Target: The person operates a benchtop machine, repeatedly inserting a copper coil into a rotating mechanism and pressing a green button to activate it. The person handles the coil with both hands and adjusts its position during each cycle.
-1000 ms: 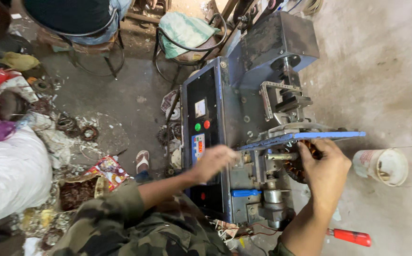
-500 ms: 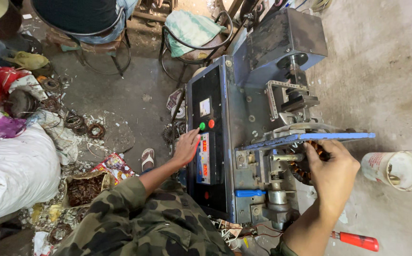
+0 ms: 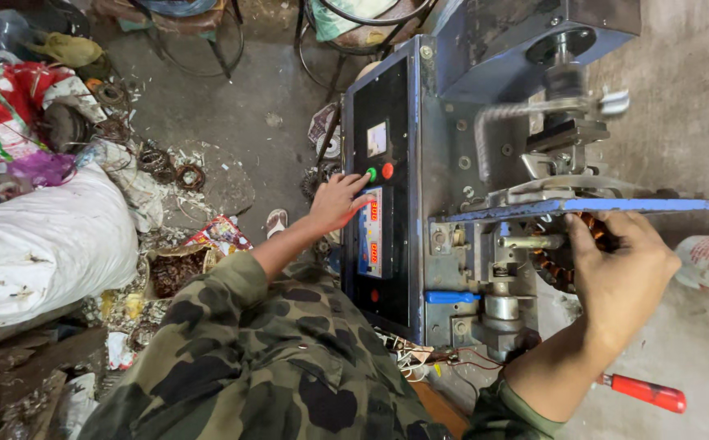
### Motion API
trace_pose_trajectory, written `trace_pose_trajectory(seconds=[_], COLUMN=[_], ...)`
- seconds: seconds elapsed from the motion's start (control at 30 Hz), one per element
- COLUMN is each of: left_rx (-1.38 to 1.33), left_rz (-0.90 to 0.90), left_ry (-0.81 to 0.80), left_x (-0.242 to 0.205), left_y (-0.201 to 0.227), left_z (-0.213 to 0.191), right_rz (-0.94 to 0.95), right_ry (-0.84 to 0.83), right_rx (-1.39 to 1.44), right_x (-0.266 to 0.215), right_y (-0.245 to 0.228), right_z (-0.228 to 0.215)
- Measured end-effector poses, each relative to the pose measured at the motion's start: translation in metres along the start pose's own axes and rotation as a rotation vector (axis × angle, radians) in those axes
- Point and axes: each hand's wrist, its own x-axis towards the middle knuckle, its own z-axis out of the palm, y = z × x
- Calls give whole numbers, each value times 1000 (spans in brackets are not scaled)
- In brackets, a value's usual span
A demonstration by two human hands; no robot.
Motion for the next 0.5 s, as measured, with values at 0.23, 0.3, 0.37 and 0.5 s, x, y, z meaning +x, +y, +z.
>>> trace_pose_trajectory(seconds=[0.23,0.3,0.37,0.5], left_rx=[-188,-419,-625,-1439], left_rz=[3,-32,40,80], left_ry=[371,256,65,-488], left_x=[7,4,-8,-8], left_y=[46,75,109,178], left_z=[-43,-45,-42,-16], right_rz=[24,31,31,18], right_ry=[21,37,39,50], right_rx=[68,72,76,81], right_x=[4,9,8,8], right_y=[-15,-19,-21,-21], right_z=[-3,-1,-2,-2])
